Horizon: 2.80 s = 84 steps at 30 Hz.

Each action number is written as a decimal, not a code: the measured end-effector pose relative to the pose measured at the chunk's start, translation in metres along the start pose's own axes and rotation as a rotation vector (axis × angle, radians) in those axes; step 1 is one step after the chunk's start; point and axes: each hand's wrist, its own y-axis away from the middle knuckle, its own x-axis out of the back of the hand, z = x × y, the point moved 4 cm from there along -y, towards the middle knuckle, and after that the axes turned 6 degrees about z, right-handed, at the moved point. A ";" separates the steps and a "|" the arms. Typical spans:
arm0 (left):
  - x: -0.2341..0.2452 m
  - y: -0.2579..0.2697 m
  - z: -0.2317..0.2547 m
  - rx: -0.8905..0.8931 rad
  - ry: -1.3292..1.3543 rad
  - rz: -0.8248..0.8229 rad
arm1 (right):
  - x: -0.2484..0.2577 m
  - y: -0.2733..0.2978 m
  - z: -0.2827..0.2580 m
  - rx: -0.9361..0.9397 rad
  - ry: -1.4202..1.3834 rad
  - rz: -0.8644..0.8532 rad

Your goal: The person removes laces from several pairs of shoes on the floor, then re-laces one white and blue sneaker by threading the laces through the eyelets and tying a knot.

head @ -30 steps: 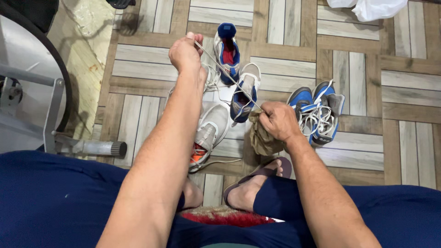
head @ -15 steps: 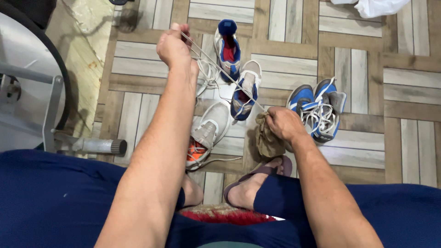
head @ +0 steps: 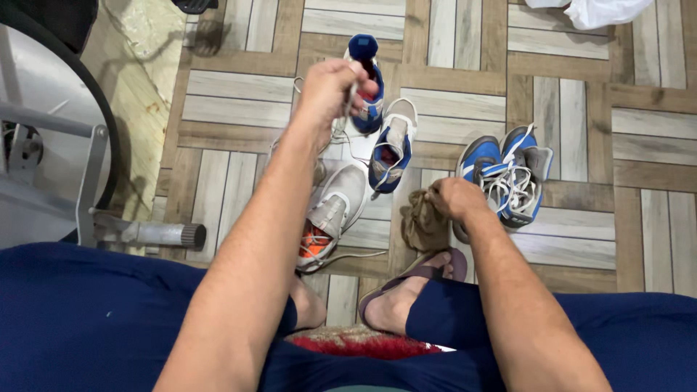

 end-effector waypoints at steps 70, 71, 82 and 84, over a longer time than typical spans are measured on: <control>0.003 0.015 -0.133 -0.354 -0.527 -0.073 | 0.030 -0.084 -0.080 0.233 -0.656 0.031; -0.004 0.016 -0.131 -0.334 -0.487 -0.177 | 0.040 -0.083 -0.083 0.296 -0.759 -0.011; 0.020 -0.009 -0.119 -0.326 -0.642 -0.099 | 0.169 -0.067 -0.086 0.264 -1.567 0.368; 0.036 -0.016 -0.099 -0.381 -0.820 0.057 | 0.183 -0.065 -0.078 0.299 -1.625 0.468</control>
